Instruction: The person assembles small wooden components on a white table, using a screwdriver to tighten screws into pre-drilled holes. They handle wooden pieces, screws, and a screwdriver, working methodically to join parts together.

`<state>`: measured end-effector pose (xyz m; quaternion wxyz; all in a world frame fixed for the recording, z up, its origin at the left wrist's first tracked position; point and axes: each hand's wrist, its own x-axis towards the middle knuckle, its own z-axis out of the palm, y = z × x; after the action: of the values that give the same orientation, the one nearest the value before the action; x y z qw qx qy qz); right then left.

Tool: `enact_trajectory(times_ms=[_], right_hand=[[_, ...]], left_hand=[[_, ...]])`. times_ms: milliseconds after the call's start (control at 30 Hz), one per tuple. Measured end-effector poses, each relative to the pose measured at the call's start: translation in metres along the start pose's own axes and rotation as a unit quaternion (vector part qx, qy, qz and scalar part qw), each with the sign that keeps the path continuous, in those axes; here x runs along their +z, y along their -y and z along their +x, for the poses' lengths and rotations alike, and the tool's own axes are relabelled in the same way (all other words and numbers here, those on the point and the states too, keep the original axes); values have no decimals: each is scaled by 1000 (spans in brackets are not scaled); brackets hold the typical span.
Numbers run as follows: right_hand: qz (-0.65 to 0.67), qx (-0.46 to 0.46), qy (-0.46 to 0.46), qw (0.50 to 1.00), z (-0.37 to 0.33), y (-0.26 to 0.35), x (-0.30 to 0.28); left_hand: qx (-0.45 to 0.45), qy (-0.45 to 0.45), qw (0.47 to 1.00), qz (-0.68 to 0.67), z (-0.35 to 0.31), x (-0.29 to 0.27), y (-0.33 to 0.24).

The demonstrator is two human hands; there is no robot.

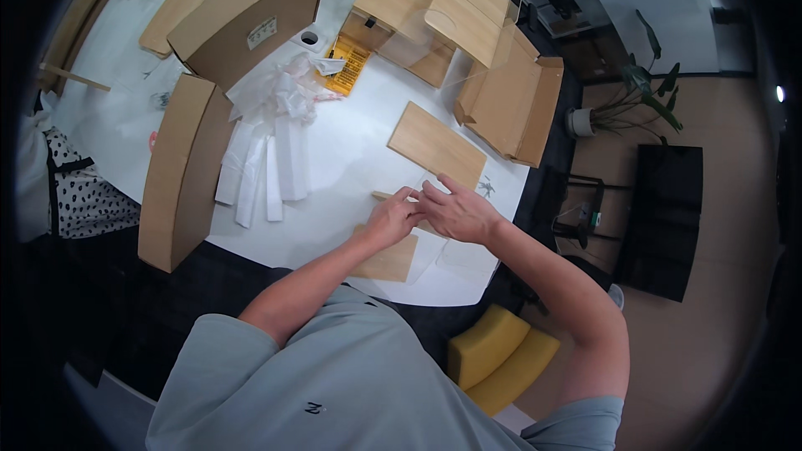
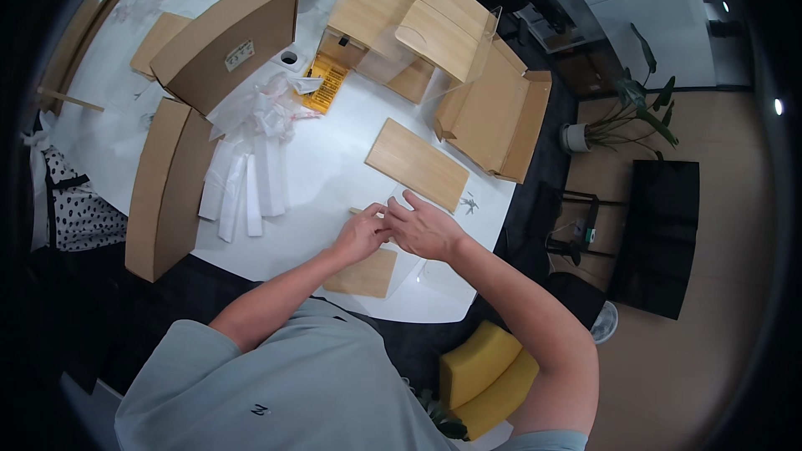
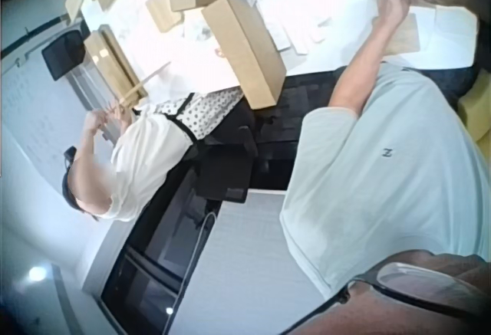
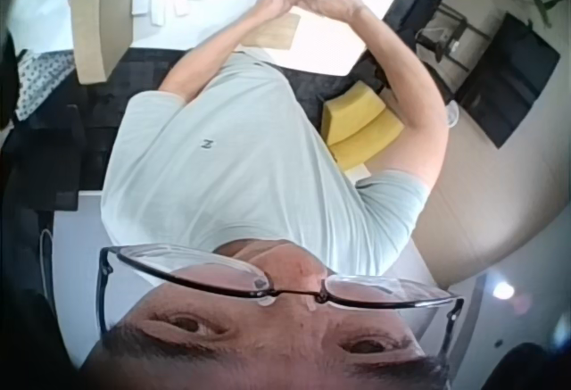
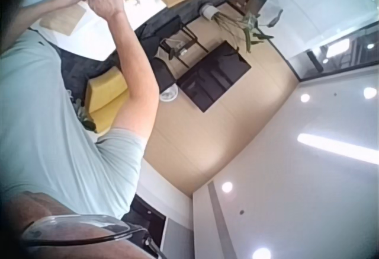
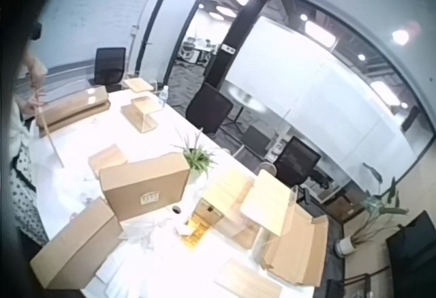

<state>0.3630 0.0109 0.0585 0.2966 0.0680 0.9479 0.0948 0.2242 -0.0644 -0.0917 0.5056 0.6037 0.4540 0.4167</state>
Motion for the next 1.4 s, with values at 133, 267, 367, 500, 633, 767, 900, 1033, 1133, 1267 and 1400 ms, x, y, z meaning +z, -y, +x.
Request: enact_trajectory(times_ms=[133,267,367,500,633,767,900,1033,1133,1267,1400], right_hand=[[-26,-57,-11,998,-2,-8,-13],[16,-55,-24,998,-1,-8,-7],[19,-38,-46,998,0,-5,7],[1,-90,1,996,8,-10,-11],[42,-109,33,993,14,-12,-11],[47,-104,26,993,16,-9,1],[71,-87,-12,994,11,-5,15],[70,-53,54,995,10,-1,12],[144,-21,81,986,11,-2,7],[256,72,116,957,5,4,14],[325,154,161,919,9,6,-5]], left_hand=[[6,-4,1000,19,-1,0,3],[13,-6,1000,11,-1,2,5],[22,-8,1000,-12,0,1,2],[39,4,999,-22,-1,5,14],[42,36,998,-42,-1,1,12],[58,31,997,-51,-1,-1,13],[38,48,997,-48,-1,-2,12],[27,48,996,-73,-2,-3,12],[29,48,995,-81,-1,-3,13],[36,51,995,-77,0,-3,12],[9,65,995,-72,1,-3,11]])
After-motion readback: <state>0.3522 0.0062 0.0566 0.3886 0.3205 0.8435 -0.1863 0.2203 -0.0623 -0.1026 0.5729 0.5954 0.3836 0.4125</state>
